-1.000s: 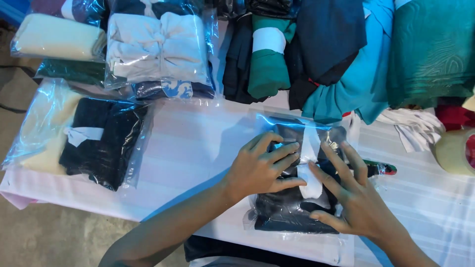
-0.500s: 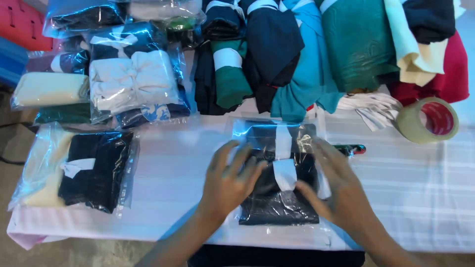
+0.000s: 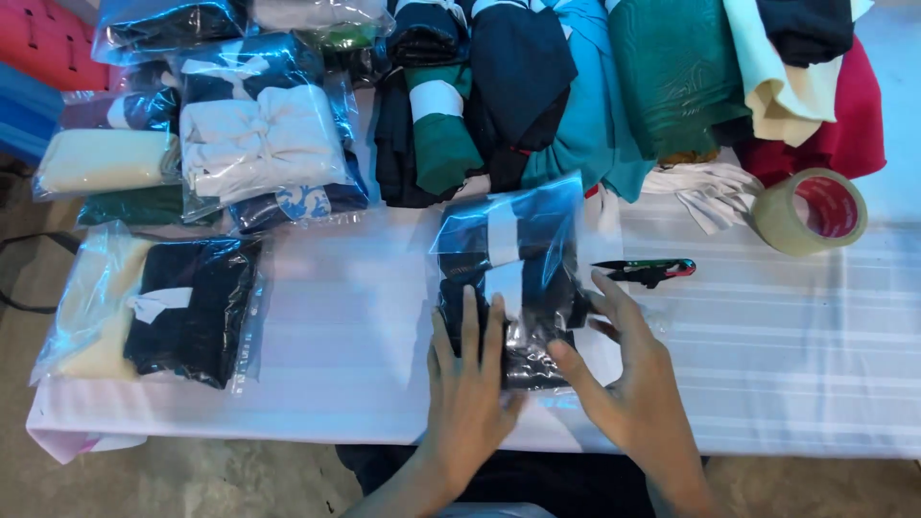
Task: Folding a piece of black patterned fabric and using tape to prepare it for packaging.
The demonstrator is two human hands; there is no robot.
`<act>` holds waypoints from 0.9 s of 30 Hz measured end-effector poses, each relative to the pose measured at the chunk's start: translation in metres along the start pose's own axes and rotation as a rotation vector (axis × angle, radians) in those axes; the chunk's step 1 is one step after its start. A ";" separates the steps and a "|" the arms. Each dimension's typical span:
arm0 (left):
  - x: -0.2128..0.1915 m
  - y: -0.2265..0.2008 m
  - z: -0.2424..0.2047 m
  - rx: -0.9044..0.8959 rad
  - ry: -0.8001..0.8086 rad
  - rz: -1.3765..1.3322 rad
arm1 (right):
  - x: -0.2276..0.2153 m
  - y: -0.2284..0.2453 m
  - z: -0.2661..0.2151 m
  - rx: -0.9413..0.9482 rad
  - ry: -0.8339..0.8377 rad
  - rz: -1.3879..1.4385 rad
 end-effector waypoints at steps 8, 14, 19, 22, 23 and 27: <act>-0.034 0.080 0.019 0.295 -0.304 -0.853 | 0.013 0.037 0.036 -0.395 0.172 0.279; -0.007 0.146 0.025 -0.415 -0.246 -1.667 | 0.078 0.018 0.104 -0.171 0.227 0.235; -0.013 0.138 -0.007 -0.958 -0.274 -2.132 | 0.130 0.016 0.137 0.079 0.372 0.040; -0.022 0.139 -0.027 -0.994 -0.292 -2.085 | 0.146 0.023 0.135 -0.077 0.349 -0.051; -0.025 0.140 -0.034 -1.039 -0.199 -2.003 | 0.147 0.024 0.132 -0.023 0.341 -0.094; -0.041 0.146 -0.057 -1.147 0.185 -1.320 | 0.150 0.021 0.122 -0.010 0.332 -0.162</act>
Point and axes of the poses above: each hand's wrist, its own z-axis towards the middle knuckle, its own x-axis out of the palm, y = z × x, the point moved 4 cm from there along z, towards the middle knuckle, and after that the axes turned 5 degrees about -x, right-handed, at the moved point
